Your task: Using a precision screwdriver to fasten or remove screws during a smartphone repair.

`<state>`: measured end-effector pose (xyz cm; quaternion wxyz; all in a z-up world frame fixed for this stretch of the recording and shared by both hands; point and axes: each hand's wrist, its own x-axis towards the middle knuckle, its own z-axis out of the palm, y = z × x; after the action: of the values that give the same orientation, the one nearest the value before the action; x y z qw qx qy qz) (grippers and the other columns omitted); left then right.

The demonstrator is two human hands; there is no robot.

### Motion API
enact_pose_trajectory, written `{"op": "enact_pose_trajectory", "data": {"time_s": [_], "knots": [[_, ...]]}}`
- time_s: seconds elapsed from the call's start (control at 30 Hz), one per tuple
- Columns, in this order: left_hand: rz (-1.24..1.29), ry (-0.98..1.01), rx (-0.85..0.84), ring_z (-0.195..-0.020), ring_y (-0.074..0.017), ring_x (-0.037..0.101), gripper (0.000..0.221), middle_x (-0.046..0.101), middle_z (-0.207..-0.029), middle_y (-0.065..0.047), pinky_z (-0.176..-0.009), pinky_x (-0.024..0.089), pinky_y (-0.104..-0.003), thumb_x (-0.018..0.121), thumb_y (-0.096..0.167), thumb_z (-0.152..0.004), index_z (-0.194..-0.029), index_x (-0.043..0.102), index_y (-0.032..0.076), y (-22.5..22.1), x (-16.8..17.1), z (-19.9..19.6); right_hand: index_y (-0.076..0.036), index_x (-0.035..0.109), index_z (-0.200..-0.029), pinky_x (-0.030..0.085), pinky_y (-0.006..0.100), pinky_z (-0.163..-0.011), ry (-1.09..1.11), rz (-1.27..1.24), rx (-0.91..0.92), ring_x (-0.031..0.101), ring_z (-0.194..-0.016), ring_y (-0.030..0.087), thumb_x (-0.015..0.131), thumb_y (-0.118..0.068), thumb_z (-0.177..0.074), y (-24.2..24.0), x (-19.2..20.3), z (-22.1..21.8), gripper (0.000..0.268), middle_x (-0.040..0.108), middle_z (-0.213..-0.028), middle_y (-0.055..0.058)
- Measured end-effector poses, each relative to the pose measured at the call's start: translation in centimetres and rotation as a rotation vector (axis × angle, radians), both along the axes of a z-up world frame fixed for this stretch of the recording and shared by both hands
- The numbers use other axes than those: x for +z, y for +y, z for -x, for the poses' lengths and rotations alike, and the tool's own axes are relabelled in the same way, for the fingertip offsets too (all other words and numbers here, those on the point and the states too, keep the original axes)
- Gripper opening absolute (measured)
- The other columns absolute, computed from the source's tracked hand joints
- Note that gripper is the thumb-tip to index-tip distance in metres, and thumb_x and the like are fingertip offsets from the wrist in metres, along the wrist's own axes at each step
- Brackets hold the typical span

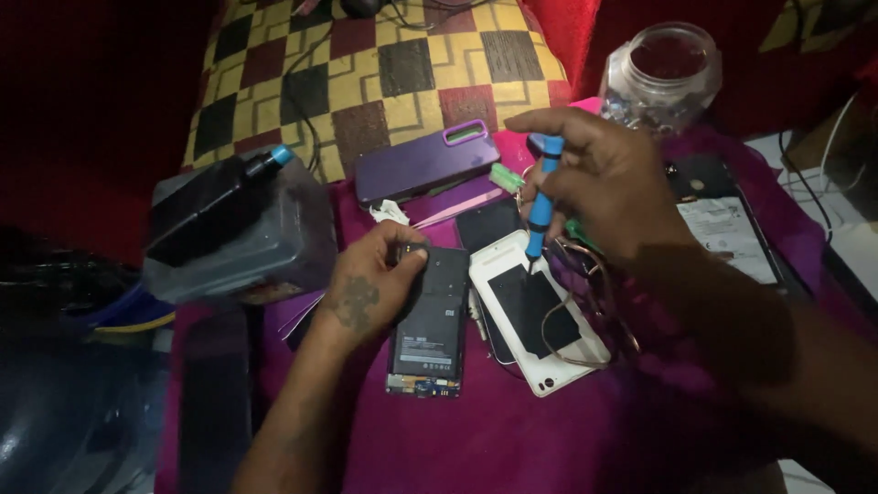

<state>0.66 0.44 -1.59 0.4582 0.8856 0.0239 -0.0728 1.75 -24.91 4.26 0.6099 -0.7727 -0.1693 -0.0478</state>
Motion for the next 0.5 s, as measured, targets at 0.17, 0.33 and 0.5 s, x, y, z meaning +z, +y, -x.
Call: {"op": "enact_pose_trajectory", "data": {"time_s": [0.17,0.33,0.5], "knots": [[-0.17,0.057,0.03,-0.068,-0.011,0.064,0.014,0.071,-0.081,-0.001,-0.063,0.054,-0.025,0.066,0.016,-0.092,-0.102,0.074,0.012,-1.2,2.0,0.7,0.004,0.06,-0.134,0.051,0.022,-0.046,0.006,0.029,0.009,0.063,-0.06,0.013,0.055,0.005,-0.089,0.2,-0.4,0.4,0.045,0.07,-0.078,0.012],[-0.198,0.027,0.025,-0.065,-0.0106,0.064,0.011,0.072,-0.08,-0.002,-0.06,0.055,-0.026,0.067,0.016,-0.091,-0.098,0.075,0.012,-1.3,2.1,0.9,0.006,0.062,-0.128,0.051,0.021,-0.043,-0.18,0.014,0.069,0.062,-0.055,0.013,0.055,0.009,-0.089,-0.1,-1.8,-0.3,0.04,0.071,-0.079,0.014],[-0.272,0.019,0.035,-0.075,-0.0115,0.07,0.016,0.075,-0.087,0.0,-0.071,0.059,-0.027,0.066,0.018,-0.091,-0.103,0.074,0.013,-1.5,2.2,0.9,0.008,0.061,-0.126,0.054,0.021,-0.043,-0.248,0.011,0.08,0.061,-0.053,0.013,0.055,0.011,-0.091,0.0,-2.0,-0.3,0.036,0.067,-0.076,0.012]]}}
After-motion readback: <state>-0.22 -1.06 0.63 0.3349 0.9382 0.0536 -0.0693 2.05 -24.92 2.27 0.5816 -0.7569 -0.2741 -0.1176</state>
